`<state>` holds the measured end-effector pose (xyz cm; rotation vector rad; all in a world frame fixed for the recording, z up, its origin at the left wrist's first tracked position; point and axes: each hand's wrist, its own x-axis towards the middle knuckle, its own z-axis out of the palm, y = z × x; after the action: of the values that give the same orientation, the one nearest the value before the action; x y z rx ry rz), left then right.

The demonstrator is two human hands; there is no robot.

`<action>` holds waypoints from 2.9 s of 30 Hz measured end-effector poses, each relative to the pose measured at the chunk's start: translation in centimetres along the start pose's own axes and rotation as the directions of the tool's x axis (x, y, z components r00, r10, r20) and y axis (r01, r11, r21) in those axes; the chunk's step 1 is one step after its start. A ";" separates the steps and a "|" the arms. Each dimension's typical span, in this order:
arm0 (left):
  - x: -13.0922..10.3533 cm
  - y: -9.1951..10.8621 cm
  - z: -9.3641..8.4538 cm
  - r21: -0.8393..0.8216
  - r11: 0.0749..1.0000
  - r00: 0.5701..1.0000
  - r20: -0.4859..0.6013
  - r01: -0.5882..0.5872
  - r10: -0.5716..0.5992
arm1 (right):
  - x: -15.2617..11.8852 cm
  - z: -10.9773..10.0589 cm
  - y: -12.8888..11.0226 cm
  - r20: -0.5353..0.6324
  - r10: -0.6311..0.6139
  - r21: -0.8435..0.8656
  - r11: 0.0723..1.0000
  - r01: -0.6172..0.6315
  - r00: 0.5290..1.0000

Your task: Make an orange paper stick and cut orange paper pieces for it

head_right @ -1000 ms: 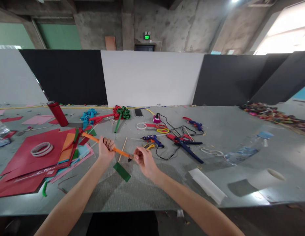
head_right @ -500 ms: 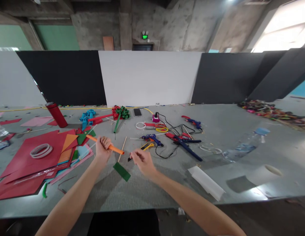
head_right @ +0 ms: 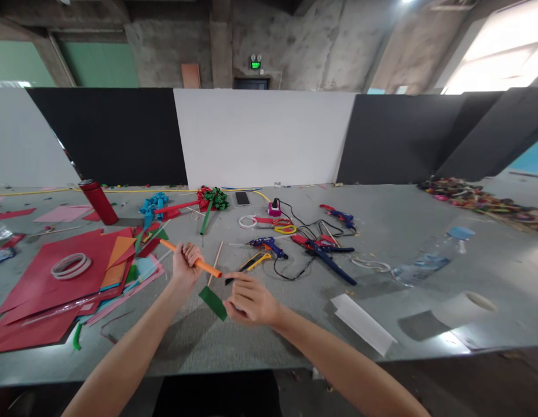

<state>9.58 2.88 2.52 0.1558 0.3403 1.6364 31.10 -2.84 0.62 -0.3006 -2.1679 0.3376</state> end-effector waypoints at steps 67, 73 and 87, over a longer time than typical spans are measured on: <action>-0.6 -1.7 1.6 0.250 0.968 0.975 0.216 0.004 -0.060 | 2.2 -0.4 2.1 -0.245 0.706 0.475 0.685 -0.552 0.665; -0.4 -2.1 1.2 0.307 0.951 0.986 0.164 -0.030 -0.022 | 2.1 -1.2 2.8 -0.295 0.686 0.512 0.701 -0.496 0.666; -1.2 -2.9 0.9 0.524 0.848 0.916 0.374 -0.081 -0.144 | 1.2 -1.3 3.4 -0.307 0.648 0.399 0.753 -0.523 0.697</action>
<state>12.75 1.98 2.59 0.8948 0.4685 1.3958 31.80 0.89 1.03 -0.8406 -1.5027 0.8578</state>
